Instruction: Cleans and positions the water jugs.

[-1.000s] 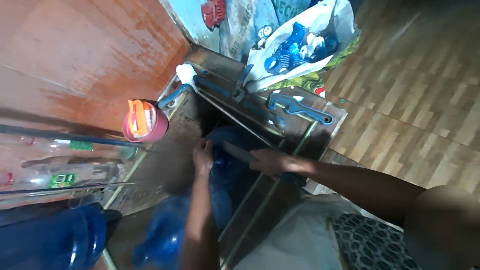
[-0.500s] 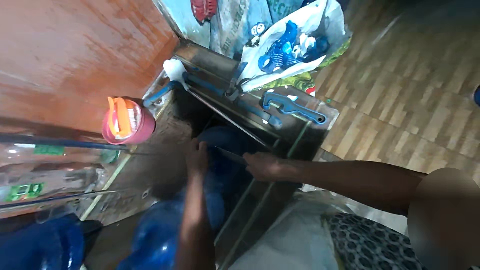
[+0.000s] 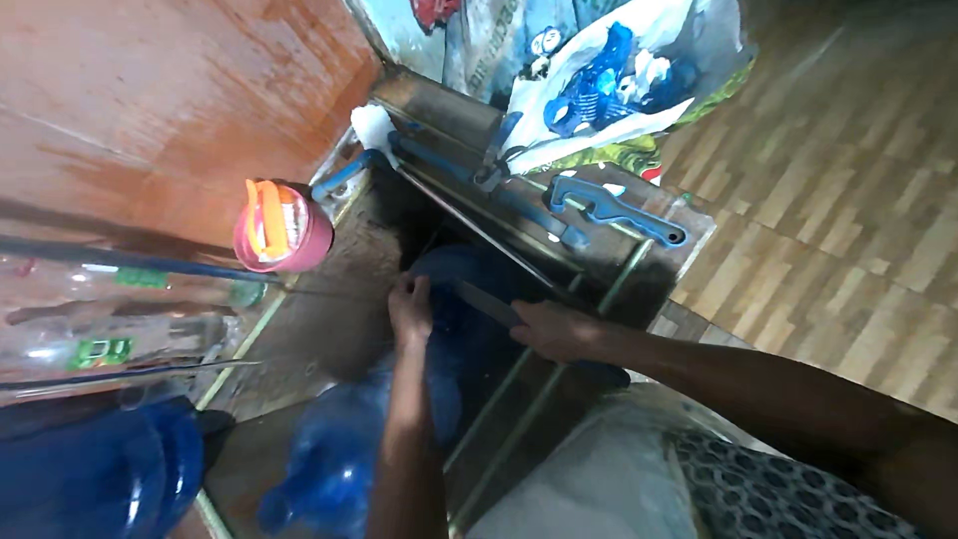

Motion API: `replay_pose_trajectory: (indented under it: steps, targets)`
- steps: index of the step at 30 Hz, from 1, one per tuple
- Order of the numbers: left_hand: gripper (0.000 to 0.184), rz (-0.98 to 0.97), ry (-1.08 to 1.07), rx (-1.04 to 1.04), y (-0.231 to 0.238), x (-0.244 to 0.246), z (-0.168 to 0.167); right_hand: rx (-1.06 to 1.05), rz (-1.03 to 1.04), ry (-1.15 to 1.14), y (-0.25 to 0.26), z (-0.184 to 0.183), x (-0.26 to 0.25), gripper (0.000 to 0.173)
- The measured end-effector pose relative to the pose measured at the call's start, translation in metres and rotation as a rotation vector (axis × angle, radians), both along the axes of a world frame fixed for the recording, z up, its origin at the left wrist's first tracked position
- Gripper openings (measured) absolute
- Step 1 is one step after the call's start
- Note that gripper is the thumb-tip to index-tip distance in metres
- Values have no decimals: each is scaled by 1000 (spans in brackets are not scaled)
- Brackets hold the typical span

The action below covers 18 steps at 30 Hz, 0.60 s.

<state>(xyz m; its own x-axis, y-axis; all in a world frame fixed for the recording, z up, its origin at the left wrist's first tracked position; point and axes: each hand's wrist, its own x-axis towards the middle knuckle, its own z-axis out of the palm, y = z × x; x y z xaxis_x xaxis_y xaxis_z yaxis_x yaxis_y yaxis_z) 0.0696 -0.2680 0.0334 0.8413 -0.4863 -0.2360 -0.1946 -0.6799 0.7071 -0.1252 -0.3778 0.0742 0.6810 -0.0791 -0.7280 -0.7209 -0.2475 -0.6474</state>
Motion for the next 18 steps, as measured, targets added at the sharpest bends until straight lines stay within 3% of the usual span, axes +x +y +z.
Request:
replay_pose_trajectory:
  steps: [9, 14, 18]
  targets:
    - [20, -61, -1, 27, 1, 3, -3, -1, 67, 52, -4, -2, 21, 39]
    - [24, -109, 0, 71, 0, 4, 3, -51, 93, 52, -9, -22, 31, 39]
    - [27, -39, -3, -82, 1, 3, -2, -196, 135, 8, -6, -33, 44, 41]
